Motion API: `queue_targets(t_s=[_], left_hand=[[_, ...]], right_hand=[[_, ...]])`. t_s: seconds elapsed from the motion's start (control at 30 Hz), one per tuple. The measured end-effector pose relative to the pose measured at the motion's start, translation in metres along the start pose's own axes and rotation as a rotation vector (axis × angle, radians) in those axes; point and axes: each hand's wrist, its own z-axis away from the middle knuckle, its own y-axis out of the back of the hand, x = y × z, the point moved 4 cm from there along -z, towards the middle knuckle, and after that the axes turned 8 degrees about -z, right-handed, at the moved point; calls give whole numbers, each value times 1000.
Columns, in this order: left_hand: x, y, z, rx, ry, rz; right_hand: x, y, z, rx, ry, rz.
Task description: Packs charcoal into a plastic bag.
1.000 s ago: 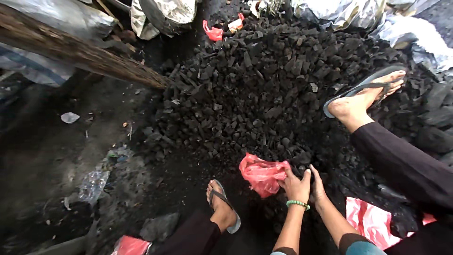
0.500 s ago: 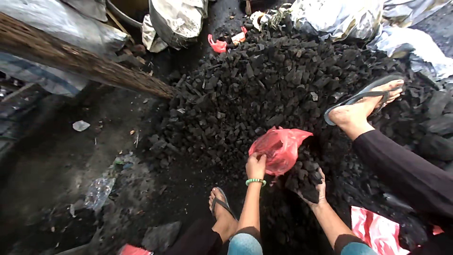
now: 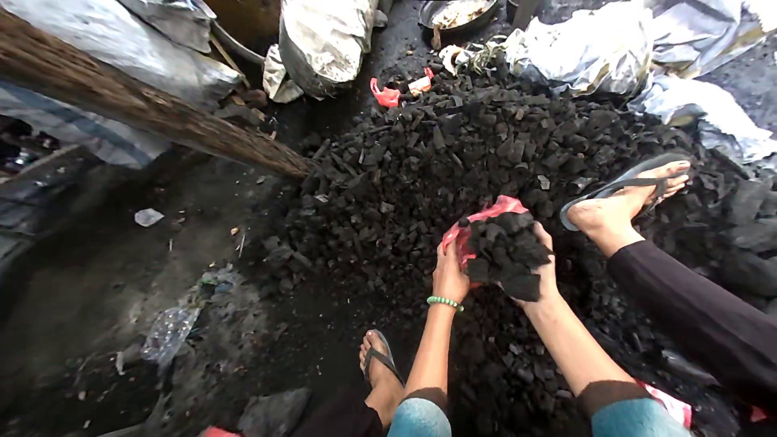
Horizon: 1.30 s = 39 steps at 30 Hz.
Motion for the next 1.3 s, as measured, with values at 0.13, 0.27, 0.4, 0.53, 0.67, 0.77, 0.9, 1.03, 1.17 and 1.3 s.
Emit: queue_targets(t_s=[0.13, 0.27, 0.4, 0.53, 0.67, 0.77, 0.9, 1.03, 1.17, 1.3], left_hand=[[-5, 2, -13, -119, -61, 103], [-1, 6, -34, -76, -19, 92], [-1, 12, -36, -25, -88, 70], [-1, 10, -22, -141, 23, -211], [-11, 8, -19, -139, 46, -37], [-16, 5, -12, -81, -64, 149], [-48, -14, 12, 319, 63, 634], [-88, -71, 33, 245, 302, 629], [-86, -125, 47, -11, 338, 126], [-73, -141, 59, 5, 367, 138]], right_hand=[[11, 18, -29, 305, -195, 552], [0, 24, -47, 121, -284, 1174], [-29, 8, -50, -60, -233, 1342], [-59, 20, -40, 34, -227, 1161], [-85, 73, -18, 384, 60, 905], [-86, 136, -8, 626, 212, 1253], [-44, 168, -7, 570, -7, 1757], [-1, 153, -8, 537, -115, 1850], [17, 159, 15, 481, -240, 1897], [24, 179, 53, 431, -272, 1849]])
